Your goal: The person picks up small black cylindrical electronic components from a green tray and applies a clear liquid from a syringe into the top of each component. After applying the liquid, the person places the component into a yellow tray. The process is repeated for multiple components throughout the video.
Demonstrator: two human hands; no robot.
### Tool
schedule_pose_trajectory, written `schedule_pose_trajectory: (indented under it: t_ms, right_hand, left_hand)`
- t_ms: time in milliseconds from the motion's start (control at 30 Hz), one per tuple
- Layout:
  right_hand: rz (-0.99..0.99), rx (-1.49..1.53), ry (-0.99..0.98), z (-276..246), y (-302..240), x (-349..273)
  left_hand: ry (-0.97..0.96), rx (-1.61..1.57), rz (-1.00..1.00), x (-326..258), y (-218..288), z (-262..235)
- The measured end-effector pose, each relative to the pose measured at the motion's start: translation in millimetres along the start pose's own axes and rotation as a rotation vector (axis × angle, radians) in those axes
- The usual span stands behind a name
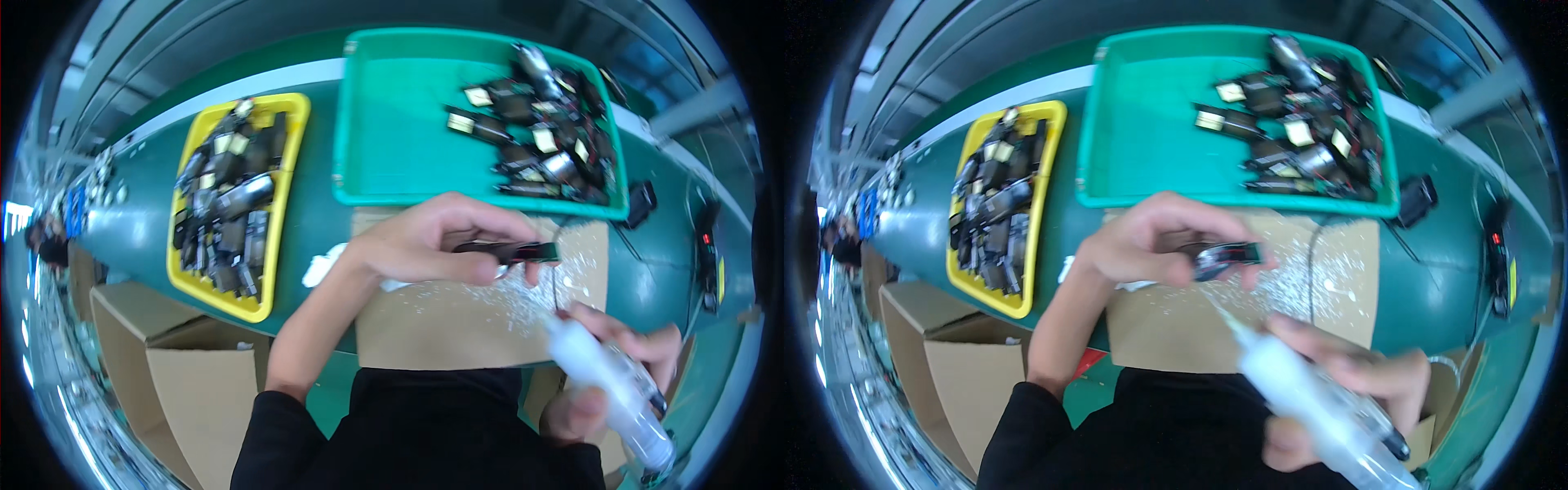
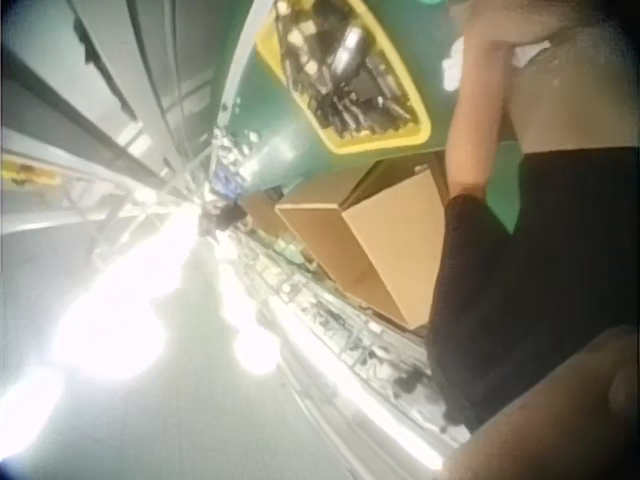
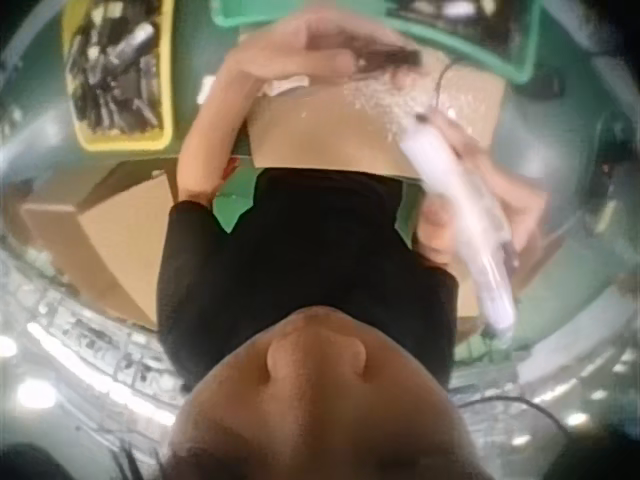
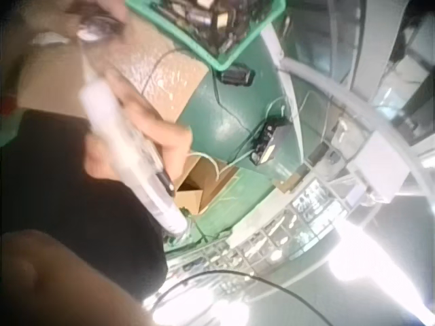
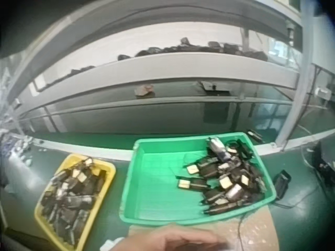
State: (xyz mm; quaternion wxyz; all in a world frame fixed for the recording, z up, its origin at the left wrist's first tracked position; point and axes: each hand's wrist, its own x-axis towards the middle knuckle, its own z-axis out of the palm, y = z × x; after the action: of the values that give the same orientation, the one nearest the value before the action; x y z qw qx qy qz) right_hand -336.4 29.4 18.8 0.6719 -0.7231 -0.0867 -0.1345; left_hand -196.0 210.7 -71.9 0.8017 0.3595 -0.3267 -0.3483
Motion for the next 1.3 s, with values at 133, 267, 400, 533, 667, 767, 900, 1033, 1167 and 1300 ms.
schedule_pose_trajectory:
  t_ms: [133,267,400,533,667,767,900,1033,1167,1300]
  right_hand:
    - [-0.06,-0.152,0.189,-1.7,29.4,-7.1]
    - [0.186,-0.354,0.039,-13.0,66.5,-5.8]
    - [0.282,-0.4,0.02,-23.1,81.7,-7.4]
    - [0.346,-0.222,0.06,-31.4,88.7,-6.8]
    - [0.215,-0.219,0.007,-45.6,107.1,-7.7]
    - [0.12,-0.262,0.01,-53.4,120.0,-10.4]
    - [0.121,-0.248,-0.019,-60.4,114.4,-13.9]
    - [0.128,-0.271,-0.06,-61.8,115.6,-15.4]
    - [0.125,-0.299,-0.052,-76.3,121.4,-16.1]
    - [0.135,-0.305,-0.112,-67.1,118.7,-14.1]
  left_hand:
    - [0.215,0.754,-0.013,-9.6,44.6,-3.0]
    - [0.647,1.38,-0.208,-52.6,110.9,10.7]
    - [1.138,1.616,-0.207,-100.5,155.6,-14.5]
    - [1.235,1.859,-0.46,-133.4,177.5,-57.6]
    - [1.169,2.063,-0.345,-64.6,170.9,-50.2]
    - [0.752,1.917,-0.087,56.5,135.2,-21.7]
    - [0.191,1.569,0.001,218.5,65.1,-5.7]
    - [0.129,1.789,-0.188,362.5,-37.7,-23.1]
    - [0.035,1.939,-0.311,441.8,-151.3,-18.8]
    - [-0.183,2.266,-0.37,450.9,-148.6,-48.5]
